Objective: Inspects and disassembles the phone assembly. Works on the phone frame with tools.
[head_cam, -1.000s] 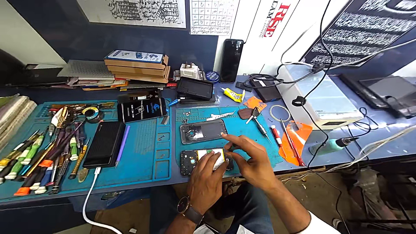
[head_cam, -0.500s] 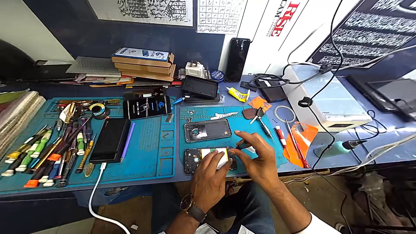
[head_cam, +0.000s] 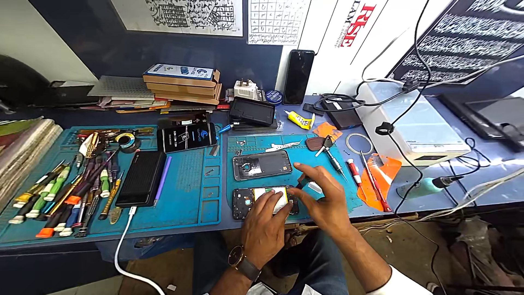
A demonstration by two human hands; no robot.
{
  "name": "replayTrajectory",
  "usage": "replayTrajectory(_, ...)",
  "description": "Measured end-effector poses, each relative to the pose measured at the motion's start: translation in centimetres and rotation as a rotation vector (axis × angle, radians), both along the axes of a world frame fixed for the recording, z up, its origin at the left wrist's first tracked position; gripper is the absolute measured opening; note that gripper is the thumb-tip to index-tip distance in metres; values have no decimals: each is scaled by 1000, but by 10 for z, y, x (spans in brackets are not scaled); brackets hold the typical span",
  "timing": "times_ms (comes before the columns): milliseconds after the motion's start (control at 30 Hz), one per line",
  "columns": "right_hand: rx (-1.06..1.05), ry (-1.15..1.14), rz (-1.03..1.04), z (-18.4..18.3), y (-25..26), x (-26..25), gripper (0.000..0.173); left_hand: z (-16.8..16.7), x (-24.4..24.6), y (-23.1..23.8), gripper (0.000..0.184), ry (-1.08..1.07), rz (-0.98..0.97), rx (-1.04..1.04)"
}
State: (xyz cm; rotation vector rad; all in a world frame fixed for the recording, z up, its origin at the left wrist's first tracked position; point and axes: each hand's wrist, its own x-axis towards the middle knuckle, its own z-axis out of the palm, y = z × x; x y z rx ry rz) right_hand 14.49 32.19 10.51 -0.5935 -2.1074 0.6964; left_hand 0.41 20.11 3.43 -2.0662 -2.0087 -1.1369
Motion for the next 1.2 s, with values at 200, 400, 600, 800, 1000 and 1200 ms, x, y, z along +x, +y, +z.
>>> replayTrajectory(200,-88,-23,138,7,-1,3,56,3,0,-1,30,-14,7,-17)
replayTrajectory(400,-159,18,199,10,0,4,56,14,1,-2,29,-31,16,-97)
replayTrajectory(600,-115,75,13,-2,-3,4,61,26,-2,11,20,-141,98,-102)
replayTrajectory(800,-388,304,7,6,-17,10,72,29,2,23,12,-206,119,-126)
replayTrajectory(1000,-411,337,36,5,-17,15,71,28,1,24,3,-309,136,-16)
replayTrajectory(1200,-331,297,29,-3,-2,7,68,27,-1,25,38,-239,115,-94)
